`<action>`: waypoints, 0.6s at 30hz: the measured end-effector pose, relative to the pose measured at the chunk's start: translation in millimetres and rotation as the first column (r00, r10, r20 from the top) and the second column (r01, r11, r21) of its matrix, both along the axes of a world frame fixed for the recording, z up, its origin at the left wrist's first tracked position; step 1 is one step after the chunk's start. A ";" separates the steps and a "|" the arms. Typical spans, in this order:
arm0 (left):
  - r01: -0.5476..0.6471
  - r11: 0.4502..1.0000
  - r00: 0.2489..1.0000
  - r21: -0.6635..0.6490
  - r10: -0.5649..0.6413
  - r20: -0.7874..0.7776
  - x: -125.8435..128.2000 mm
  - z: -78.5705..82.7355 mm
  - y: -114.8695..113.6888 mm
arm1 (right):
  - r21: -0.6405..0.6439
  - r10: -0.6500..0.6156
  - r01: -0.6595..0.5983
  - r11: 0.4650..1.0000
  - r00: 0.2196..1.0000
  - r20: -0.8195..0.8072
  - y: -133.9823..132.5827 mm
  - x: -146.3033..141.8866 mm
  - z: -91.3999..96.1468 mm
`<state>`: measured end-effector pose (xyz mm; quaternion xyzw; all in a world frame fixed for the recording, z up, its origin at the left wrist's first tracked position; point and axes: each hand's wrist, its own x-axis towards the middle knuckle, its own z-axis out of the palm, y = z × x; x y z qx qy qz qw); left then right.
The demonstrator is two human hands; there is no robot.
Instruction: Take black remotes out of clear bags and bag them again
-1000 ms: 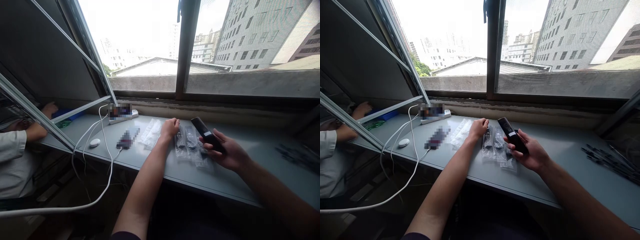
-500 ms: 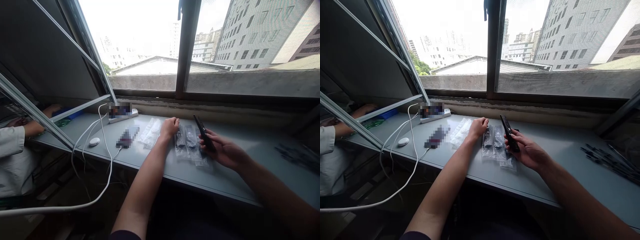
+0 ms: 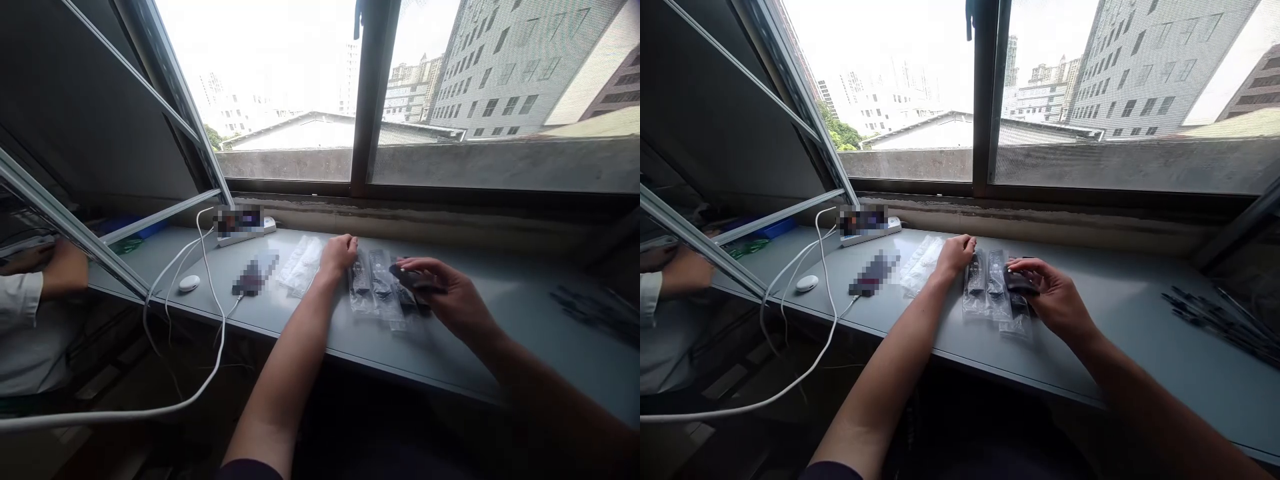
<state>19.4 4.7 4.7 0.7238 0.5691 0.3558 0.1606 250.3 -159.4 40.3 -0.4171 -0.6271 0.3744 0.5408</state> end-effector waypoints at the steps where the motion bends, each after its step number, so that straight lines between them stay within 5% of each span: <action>1: 0.005 1.000 1.000 0.016 -0.005 -0.018 -0.1 -0.9 1.0 | 0.046 0.006 -0.005 0.999 1.000 -0.009 -1.1 -0.7 1.8; 5: 0.036 0.998 0.997 0.053 -0.032 -0.074 -0.3 -4.9 5.0 | 0.096 -0.007 0.012 0.995 0.999 -0.046 -4.2 -3.0 7.3; 13: 0.078 0.996 0.979 -0.043 -0.085 -0.185 1.2 -10.6 6.1 | -0.026 -0.137 0.138 0.990 0.990 0.028 3.0 8.9 -0.8; 18: 0.068 0.996 0.976 -0.050 -0.076 -0.203 2.0 -9.7 3.6 | -0.007 -0.276 0.303 0.953 0.877 0.394 13.9 31.8 -2.7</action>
